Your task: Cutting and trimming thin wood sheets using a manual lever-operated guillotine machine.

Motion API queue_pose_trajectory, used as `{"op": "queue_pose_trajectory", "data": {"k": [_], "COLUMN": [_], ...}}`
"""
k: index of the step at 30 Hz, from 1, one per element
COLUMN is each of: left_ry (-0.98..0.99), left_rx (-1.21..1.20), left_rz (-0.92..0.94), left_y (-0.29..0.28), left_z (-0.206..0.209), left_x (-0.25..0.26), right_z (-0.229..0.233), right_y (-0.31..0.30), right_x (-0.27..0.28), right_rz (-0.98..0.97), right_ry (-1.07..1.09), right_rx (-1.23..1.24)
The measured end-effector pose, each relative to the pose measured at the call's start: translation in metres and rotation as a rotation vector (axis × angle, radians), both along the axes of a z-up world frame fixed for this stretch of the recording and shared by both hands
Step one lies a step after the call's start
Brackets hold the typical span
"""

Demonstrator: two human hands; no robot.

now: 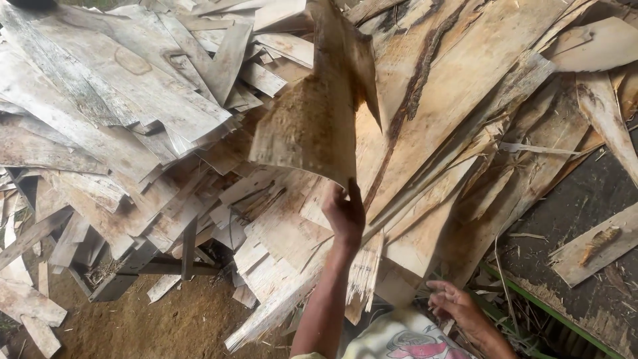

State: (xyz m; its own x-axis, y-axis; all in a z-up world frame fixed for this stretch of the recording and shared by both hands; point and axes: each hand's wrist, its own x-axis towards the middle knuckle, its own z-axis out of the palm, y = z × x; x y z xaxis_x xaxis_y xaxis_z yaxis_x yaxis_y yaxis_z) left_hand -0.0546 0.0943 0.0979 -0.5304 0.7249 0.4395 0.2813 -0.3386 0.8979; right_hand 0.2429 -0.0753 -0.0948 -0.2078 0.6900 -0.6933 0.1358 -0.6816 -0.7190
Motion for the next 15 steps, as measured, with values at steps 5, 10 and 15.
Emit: {"op": "queue_pose_trajectory", "data": {"k": [5,10,15], "left_ry": [0.683,0.794,0.86], "left_rx": [0.136,0.262,0.241], "left_rz": [-0.157,-0.442,-0.54], "left_y": [-0.053,-0.117,-0.133], "left_z": [-0.008,0.011,-0.013], "left_x": [0.063,0.078,0.069], "right_z": [0.15,0.137,0.156], "right_y": [0.049,0.057,0.067], "right_x": [-0.006,0.063,0.086], "right_rz": [-0.164,-0.227,-0.413], "right_ry": [0.244,0.578,0.701], "right_rx": [0.382,0.476,0.386]}}
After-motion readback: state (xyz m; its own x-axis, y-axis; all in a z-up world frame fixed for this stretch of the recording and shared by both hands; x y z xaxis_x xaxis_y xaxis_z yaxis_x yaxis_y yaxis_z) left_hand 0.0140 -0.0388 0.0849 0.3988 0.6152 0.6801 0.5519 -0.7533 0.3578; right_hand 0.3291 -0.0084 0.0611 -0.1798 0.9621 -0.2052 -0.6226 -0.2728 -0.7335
